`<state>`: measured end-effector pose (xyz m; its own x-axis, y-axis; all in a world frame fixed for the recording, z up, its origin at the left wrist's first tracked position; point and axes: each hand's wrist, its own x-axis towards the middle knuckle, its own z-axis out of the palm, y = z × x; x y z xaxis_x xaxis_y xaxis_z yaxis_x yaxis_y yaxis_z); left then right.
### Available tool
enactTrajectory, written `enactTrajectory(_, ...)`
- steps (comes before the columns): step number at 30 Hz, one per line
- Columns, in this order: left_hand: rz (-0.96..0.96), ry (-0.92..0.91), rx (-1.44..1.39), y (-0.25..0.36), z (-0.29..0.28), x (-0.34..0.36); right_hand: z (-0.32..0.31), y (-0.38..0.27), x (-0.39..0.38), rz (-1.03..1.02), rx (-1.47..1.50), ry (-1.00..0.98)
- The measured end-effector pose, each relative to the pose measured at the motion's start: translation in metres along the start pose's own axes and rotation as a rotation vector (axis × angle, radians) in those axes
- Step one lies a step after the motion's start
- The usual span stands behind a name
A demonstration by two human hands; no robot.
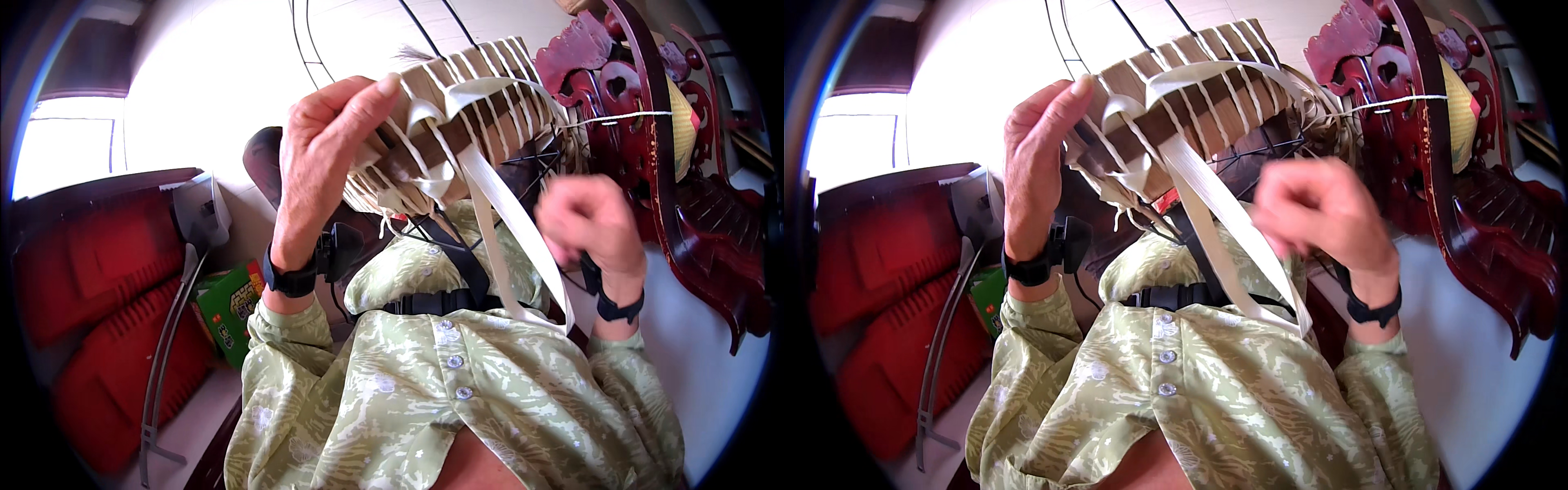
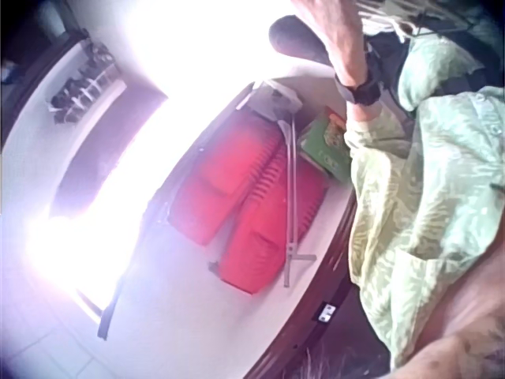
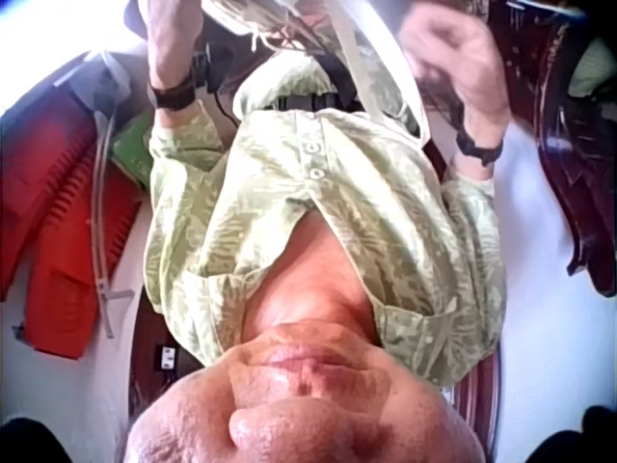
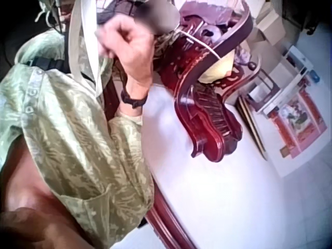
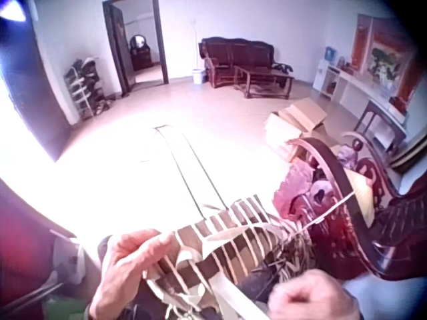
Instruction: The person weaves a white plastic strip through the wooden slats of a wire-framed basket structure by hand.
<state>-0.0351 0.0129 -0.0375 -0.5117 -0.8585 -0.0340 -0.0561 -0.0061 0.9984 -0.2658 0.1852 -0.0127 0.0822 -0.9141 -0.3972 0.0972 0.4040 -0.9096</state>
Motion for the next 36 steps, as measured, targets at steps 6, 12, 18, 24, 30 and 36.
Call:
enactTrajectory(6, 0.003, 0.136, -0.091, -0.013, -0.012, 0.001, -0.006, 0.018, -0.037, -0.191, 0.037, 0.287)
enactTrajectory(12, 0.019, 0.034, -0.11, -0.017, -0.015, 0.001, 0.028, 0.0, 0.024, -0.074, -0.122, 0.138)
enactTrajectory(18, 0.053, -0.016, -0.13, -0.011, -0.015, -0.01, 0.022, -0.024, 0.003, 0.009, -0.012, 0.064)
enactTrajectory(24, 0.058, 0.049, -0.058, -0.007, -0.008, -0.011, 0.029, -0.008, -0.019, -0.137, -0.276, 0.093)
enactTrajectory(30, 0.018, 0.18, -0.335, -0.022, -0.034, 0.007, -0.015, -0.008, -0.071, -0.503, 0.32, -0.111)
enactTrajectory(36, 0.054, 0.268, -0.35, -0.027, -0.039, -0.012, -0.109, 0.01, -0.136, -0.988, 0.561, 0.258)
